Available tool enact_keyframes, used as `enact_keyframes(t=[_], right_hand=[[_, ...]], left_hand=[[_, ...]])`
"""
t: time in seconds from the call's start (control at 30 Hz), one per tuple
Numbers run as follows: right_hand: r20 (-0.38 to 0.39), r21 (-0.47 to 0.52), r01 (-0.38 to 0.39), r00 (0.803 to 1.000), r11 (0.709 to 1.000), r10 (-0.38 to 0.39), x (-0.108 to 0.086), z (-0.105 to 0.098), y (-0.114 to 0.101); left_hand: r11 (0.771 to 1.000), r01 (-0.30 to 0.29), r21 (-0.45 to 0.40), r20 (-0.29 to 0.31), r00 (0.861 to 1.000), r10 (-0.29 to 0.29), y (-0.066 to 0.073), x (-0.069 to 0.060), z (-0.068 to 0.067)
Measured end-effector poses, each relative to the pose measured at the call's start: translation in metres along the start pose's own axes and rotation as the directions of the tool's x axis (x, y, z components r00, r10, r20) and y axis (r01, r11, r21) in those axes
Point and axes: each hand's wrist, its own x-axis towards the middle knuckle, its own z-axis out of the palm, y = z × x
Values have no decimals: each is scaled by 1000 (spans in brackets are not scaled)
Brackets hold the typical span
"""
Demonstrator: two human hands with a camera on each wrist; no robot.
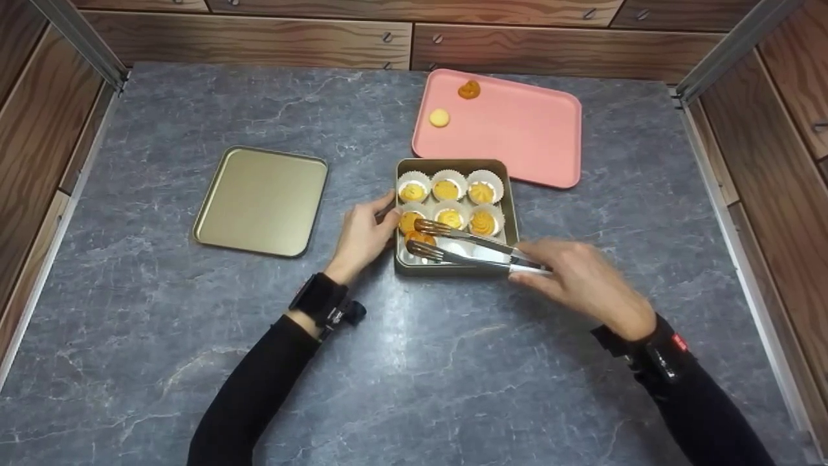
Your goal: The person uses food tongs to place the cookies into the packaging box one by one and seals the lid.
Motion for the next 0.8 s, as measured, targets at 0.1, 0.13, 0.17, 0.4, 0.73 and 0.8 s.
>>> enact_keyframes(t=[0.1,0.13,0.17,0.4,0.73,0.8], right_hand=[[8,-1,0,1000,1000,0,1,0,-1],[11,1,1,1000,1000,-1,1,0,-1],[15,4,0,1000,1000,0,2,0,-1],[64,19,3,998,1000,-4,8,-3,0],[113,22,6,994,1000,-8,17,-4,2],[114,22,10,993,1000,-12,18,-4,2]], left_hand=[[1000,5,-13,2,1000,-5,0,0,0],[1000,5,-15,2,1000,-5,0,0,0],[1000,7,-20,3,1000,-7,0,-1,0],[1000,-1,-20,-1,1000,1,0,-1,0],[1000,-8,-4,-6,1000,8,1,0,0],[1000,-11,1,-9,1000,11,0,0,0]])
